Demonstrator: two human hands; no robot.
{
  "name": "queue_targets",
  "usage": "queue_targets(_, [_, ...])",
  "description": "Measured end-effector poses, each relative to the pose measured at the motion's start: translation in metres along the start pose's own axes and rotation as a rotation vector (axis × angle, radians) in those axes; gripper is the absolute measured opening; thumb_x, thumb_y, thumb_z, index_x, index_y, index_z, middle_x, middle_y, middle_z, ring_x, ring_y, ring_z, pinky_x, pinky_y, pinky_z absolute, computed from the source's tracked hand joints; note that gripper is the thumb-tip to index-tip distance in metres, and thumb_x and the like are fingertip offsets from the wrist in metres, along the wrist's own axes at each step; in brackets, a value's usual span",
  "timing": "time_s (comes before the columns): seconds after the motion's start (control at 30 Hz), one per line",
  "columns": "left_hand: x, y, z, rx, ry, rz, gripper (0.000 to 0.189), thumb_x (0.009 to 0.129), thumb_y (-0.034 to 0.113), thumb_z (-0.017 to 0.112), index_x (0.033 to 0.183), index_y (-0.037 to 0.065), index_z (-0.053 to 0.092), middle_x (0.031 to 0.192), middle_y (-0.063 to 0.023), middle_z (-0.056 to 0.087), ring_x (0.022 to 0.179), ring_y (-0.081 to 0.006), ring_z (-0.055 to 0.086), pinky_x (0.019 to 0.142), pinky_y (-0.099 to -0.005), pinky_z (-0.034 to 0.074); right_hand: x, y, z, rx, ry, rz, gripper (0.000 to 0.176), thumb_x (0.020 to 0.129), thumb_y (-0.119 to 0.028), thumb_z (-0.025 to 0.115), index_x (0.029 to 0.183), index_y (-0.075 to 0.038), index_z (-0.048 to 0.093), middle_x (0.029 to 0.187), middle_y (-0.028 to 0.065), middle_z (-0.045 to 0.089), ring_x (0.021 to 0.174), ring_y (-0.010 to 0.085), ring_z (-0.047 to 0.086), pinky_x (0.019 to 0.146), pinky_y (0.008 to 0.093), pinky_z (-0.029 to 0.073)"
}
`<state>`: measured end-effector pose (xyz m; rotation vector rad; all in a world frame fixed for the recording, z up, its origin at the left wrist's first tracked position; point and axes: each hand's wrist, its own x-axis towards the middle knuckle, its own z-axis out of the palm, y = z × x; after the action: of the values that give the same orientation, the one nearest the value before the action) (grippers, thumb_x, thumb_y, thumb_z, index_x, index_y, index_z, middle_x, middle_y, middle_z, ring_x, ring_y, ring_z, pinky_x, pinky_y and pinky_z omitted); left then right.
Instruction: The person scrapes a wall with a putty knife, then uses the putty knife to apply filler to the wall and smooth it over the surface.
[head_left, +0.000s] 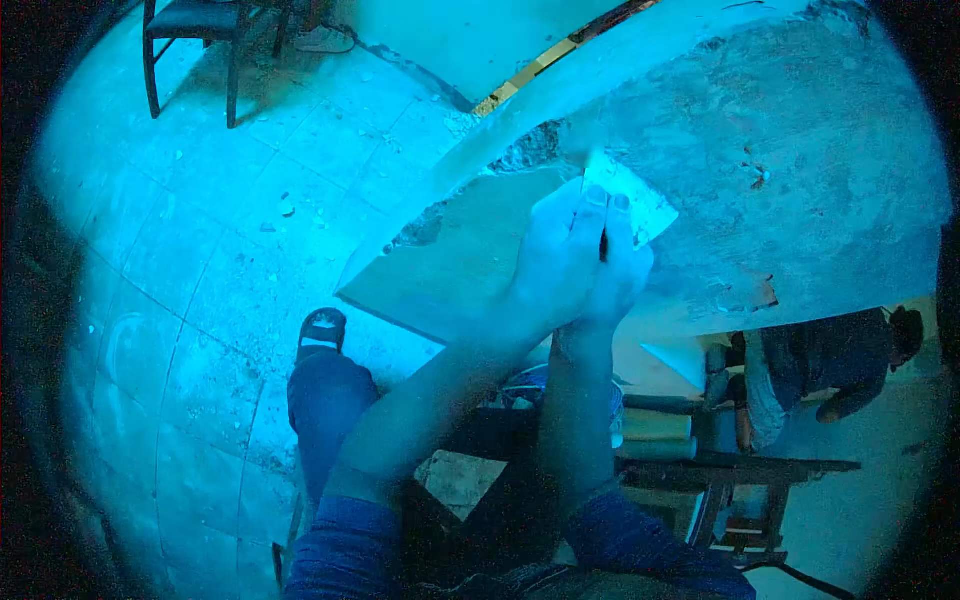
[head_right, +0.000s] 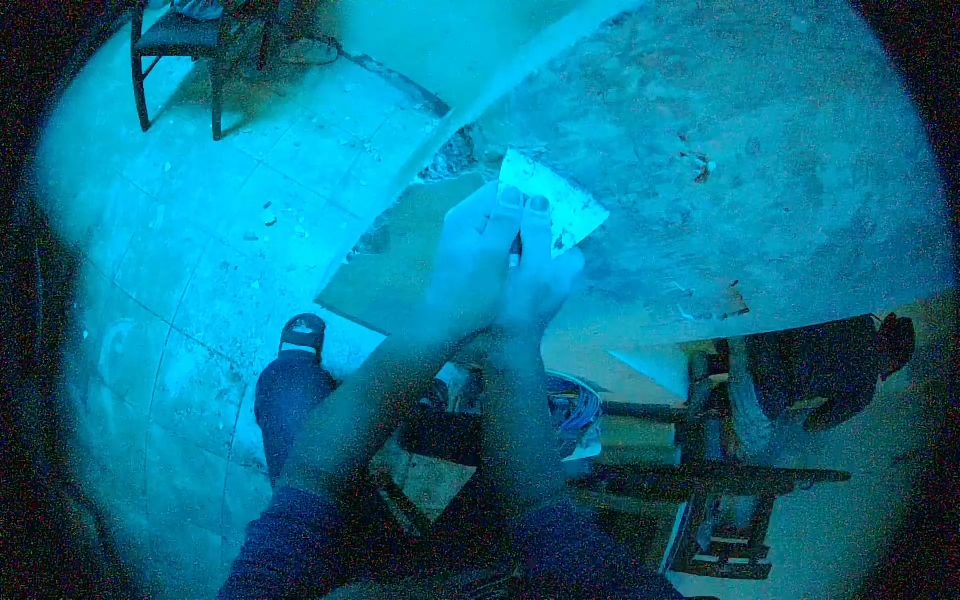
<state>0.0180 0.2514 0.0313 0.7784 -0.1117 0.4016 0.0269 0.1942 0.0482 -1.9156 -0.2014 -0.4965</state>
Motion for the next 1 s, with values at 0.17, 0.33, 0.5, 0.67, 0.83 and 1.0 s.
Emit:
queue_targets(0.17, [0.002,-0.006,0.001,0.044,0.01,-0.025,0.028,0.092,0.023,0.04,0.091,0.0,0.056,0.078,-0.0043,0.056,0.071,-0.0094,0.05,0.062,-0.0264,0.042,0.0,0.004,0.003,0.116,0.086,0.063,0.027,0.091,-0.021,0.046,0.079,-0.001,0.06,0.07,0.0034,0.058,0.061,0.0092,0.052,0.051,0.0263,0.041])
queue_targets(0.33, [0.008,0.009,-0.016,0.249,0.117,0.195,0.022,0.088,0.018,0.046,0.092,-0.001,0.057,0.084,-0.0085,0.058,0.076,-0.0137,0.054,0.065,-0.0283,0.044,0.011,-0.003,0.023,0.126,-0.158,-0.13,0.021,0.085,-0.02,0.055,0.079,0.0,0.059,0.074,0.0028,0.059,0.063,0.0089,0.053,0.053,0.0247,0.043])
queue_targets(0.5, [0.014,0.009,-0.033,0.724,0.123,0.31,0.019,0.085,0.014,0.05,0.092,-0.003,0.056,0.087,-0.0127,0.057,0.077,-0.0192,0.055,0.065,-0.0294,0.044,0.006,-0.009,0.046,0.385,-0.178,-0.088,0.019,0.085,-0.016,0.056,0.079,0.001,0.06,0.072,0.0002,0.058,0.063,0.0051,0.05,0.052,0.022,0.04])
queue_targets(0.67, [0.004,0.003,-0.005,0.125,0.14,0.027,0.03,0.091,0.023,0.039,0.075,0.0,0.051,0.065,-0.0038,0.051,0.06,-0.0102,0.045,0.054,-0.0281,0.04,-0.003,0.0,0.014,0.263,-0.012,0.097,0.023,0.086,-0.021,0.057,0.084,0.001,0.06,0.074,0.0005,0.059,0.062,0.0054,0.05,0.052,0.0213,0.04])
queue_targets(0.83, [-0.003,0.0,-0.001,0.116,0.08,0.014,0.03,0.091,0.022,0.039,0.074,0.0,0.051,0.064,-0.005,0.051,0.058,-0.0107,0.045,0.053,-0.0288,0.039,-0.007,0.002,0.0,0.146,-0.01,0.066,0.03,0.088,-0.027,0.053,0.074,0.0,0.057,0.068,0.0045,0.058,0.058,0.0081,0.05,0.048,0.0254,0.039])
queue_targets(1.0, [0.004,0.004,-0.004,0.066,0.142,0.07,0.03,0.09,0.022,0.039,0.073,0.0,0.051,0.064,-0.006,0.052,0.057,-0.0124,0.047,0.052,-0.0299,0.039,-0.007,-0.006,0.013,0.115,0.058,0.003,0.03,0.088,-0.026,0.053,0.085,0.003,0.059,0.075,0.0068,0.06,0.063,0.0105,0.053,0.053,0.0261,0.042])
